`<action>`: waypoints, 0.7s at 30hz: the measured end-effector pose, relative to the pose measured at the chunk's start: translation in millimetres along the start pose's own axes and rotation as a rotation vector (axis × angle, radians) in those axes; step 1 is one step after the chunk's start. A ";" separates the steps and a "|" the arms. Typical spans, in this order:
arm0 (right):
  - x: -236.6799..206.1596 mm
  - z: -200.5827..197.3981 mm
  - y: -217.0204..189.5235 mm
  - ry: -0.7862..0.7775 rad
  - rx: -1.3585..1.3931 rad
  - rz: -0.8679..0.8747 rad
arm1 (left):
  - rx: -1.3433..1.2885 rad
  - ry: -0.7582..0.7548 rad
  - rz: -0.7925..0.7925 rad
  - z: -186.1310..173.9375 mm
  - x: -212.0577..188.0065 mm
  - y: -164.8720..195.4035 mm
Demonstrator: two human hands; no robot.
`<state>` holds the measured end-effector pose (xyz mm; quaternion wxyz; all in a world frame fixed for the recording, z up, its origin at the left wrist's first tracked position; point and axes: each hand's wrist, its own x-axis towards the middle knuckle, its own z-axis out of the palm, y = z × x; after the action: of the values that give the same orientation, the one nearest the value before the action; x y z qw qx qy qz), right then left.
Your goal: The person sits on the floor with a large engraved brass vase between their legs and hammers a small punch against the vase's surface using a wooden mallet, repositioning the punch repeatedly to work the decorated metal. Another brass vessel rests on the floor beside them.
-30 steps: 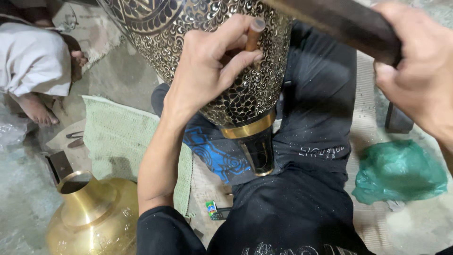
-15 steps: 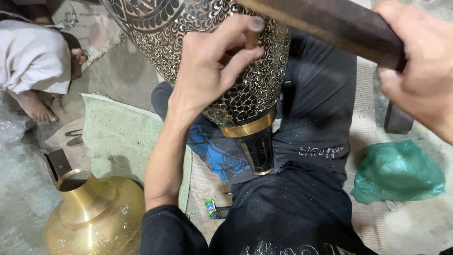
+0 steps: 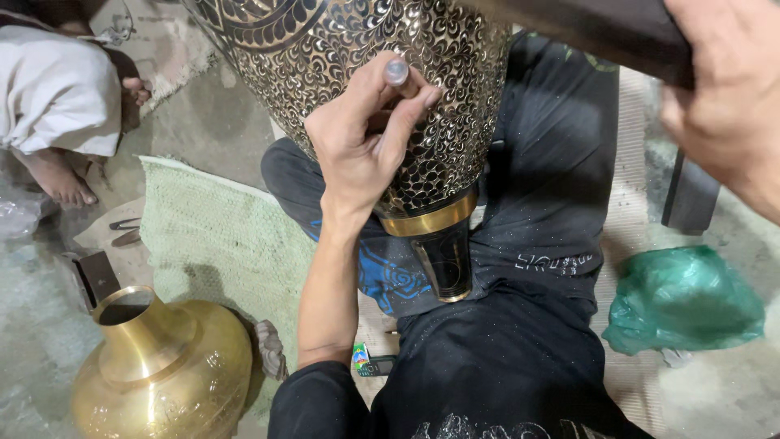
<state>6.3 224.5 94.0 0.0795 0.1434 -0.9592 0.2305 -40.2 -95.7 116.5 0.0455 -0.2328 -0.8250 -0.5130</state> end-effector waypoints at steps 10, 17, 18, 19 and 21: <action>-29.9 1.3 35.3 -0.123 0.234 0.065 | 0.045 0.034 0.043 0.5 -0.9 -3.3; 3.5 -21.7 0.5 -0.119 0.147 0.002 | 0.042 0.055 -0.003 0.8 -1.2 -0.9; 7.9 -24.6 -5.0 -0.119 0.138 -0.007 | 0.028 0.058 -0.002 0.9 -1.2 -0.6; 12.3 -27.5 -9.4 -0.123 0.131 -0.016 | 0.051 0.055 -0.005 0.8 -1.2 -0.4; 18.8 -32.7 -17.6 -0.127 0.116 -0.031 | 0.096 0.046 -0.007 0.7 -0.9 -0.2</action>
<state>-3.2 220.2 134.3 0.0135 0.1770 -0.9450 0.2747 -39.4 -95.5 115.7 0.0737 -0.2154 -0.8481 -0.4784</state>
